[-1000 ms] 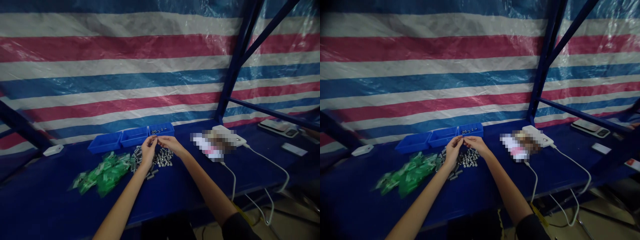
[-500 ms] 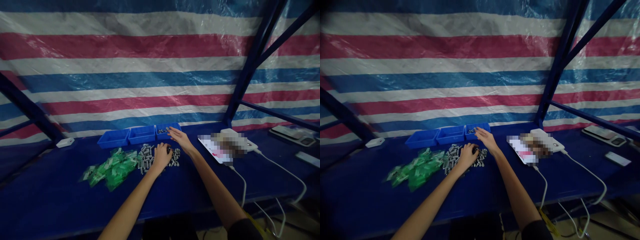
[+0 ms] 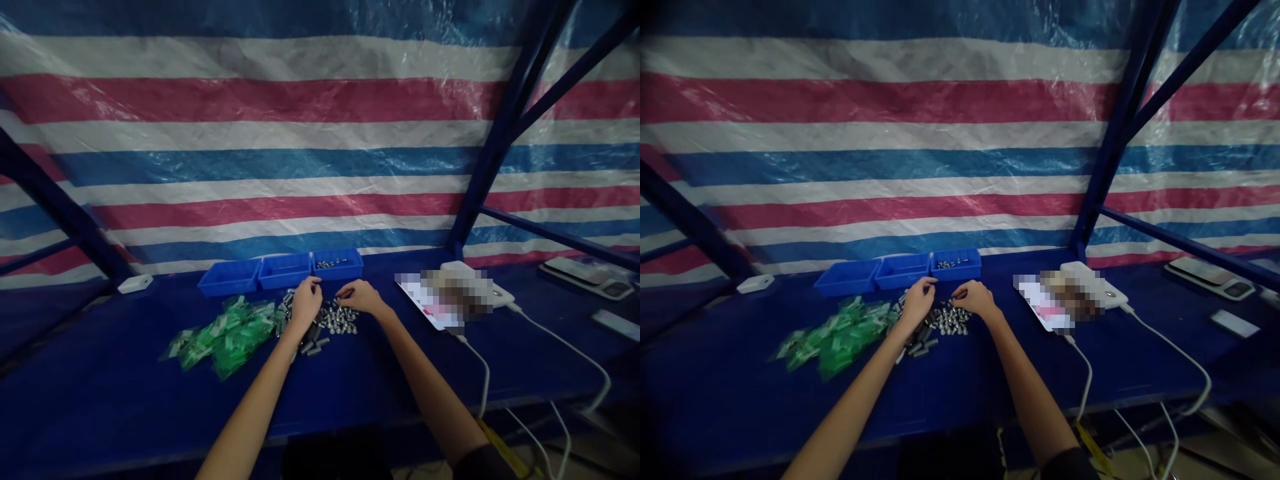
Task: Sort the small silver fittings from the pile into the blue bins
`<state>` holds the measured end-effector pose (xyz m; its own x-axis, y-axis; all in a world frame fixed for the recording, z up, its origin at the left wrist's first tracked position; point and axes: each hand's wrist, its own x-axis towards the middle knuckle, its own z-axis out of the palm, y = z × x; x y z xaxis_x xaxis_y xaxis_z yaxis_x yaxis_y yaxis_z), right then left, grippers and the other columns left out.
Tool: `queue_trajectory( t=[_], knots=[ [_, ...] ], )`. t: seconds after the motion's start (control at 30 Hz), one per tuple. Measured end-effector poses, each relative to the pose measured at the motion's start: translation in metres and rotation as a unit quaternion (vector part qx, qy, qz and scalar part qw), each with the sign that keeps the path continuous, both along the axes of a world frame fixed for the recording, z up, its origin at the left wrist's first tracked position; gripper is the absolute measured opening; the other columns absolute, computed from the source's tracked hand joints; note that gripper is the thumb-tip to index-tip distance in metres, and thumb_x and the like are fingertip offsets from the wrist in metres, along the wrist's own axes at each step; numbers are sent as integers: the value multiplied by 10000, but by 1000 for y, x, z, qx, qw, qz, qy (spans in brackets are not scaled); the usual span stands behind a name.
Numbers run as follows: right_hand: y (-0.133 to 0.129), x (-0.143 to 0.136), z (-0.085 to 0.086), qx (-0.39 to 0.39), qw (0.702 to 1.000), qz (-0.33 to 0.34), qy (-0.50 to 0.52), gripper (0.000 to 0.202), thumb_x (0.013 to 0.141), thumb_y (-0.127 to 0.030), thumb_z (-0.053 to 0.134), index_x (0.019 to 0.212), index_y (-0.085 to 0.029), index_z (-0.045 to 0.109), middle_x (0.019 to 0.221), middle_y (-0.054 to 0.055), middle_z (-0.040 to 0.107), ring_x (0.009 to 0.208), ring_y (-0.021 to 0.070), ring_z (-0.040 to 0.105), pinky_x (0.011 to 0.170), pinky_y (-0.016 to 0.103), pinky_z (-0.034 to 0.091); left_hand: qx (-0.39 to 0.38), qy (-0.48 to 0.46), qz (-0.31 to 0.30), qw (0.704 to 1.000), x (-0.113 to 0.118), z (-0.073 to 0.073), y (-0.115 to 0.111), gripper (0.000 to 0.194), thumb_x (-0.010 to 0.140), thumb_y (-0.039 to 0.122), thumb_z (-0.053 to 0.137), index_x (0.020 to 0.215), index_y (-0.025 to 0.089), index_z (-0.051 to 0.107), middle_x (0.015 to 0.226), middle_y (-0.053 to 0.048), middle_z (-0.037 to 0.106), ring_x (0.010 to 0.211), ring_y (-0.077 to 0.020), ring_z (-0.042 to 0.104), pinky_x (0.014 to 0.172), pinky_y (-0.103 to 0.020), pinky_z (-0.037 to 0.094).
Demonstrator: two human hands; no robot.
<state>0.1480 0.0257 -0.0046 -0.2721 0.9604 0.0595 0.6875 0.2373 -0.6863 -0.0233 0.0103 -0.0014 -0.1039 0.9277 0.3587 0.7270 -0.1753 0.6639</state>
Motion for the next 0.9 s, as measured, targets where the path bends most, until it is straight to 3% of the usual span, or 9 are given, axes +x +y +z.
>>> queue_trajectory(
  t=[0.13,0.23,0.3,0.4,0.53,0.67,0.8,0.9],
  knots=[
    [-2,-2,3,-3,1000,5,-15,165,665,-304,660,809,-263,728,765,-21,725,775,151,674,637,205,472,-17,-115,8,993,-2,9,2,231,760,129,445,897,163,627,741,-24,634,588,-124,570,624,-257,460],
    [-2,-2,5,-7,1000,9,-18,170,666,-307,658,813,-256,726,767,-17,725,767,149,674,628,202,467,18,-185,-26,982,8,23,-8,153,732,207,503,826,171,618,672,1,581,564,-104,531,565,-222,440],
    [-1,-1,4,-6,1000,14,-14,176,664,-300,660,820,-252,726,776,-12,726,767,150,674,636,201,472,19,-284,-69,956,16,35,-19,180,730,304,513,820,170,593,671,-2,560,598,-114,546,527,-213,434],
    [0,-1,3,2,1000,20,-14,181,661,-302,663,821,-246,726,789,-7,726,773,152,673,651,202,478,-15,-461,-141,876,23,55,-41,277,760,387,444,896,169,548,793,-45,591,765,-172,616,571,-258,490],
    [1,-2,2,18,999,21,-32,190,671,-329,654,827,-247,724,791,-3,724,777,151,670,647,201,466,-68,-622,-159,764,22,78,-75,257,788,312,354,877,160,540,869,-105,622,973,-240,615,806,-393,523],
    [-1,-2,5,14,999,16,-45,201,681,-350,651,838,-245,719,802,-1,724,804,154,665,627,195,442,-104,-699,-166,687,24,95,-110,259,789,303,376,905,153,552,1006,-136,618,1079,-263,574,900,-430,495],
    [-5,-2,10,-4,999,15,-52,209,689,-345,646,859,-247,717,850,1,725,832,157,660,630,193,431,-134,-791,-156,577,29,107,-145,242,768,255,467,950,121,553,1083,-155,590,1110,-286,555,896,-406,503],
    [-6,-3,10,-2,999,12,-41,216,688,-354,638,857,-246,719,846,-5,724,822,158,660,626,198,436,-167,-813,-162,533,31,110,-167,229,778,232,468,949,112,563,1077,-153,591,1128,-298,539,884,-398,509]
  ],
)
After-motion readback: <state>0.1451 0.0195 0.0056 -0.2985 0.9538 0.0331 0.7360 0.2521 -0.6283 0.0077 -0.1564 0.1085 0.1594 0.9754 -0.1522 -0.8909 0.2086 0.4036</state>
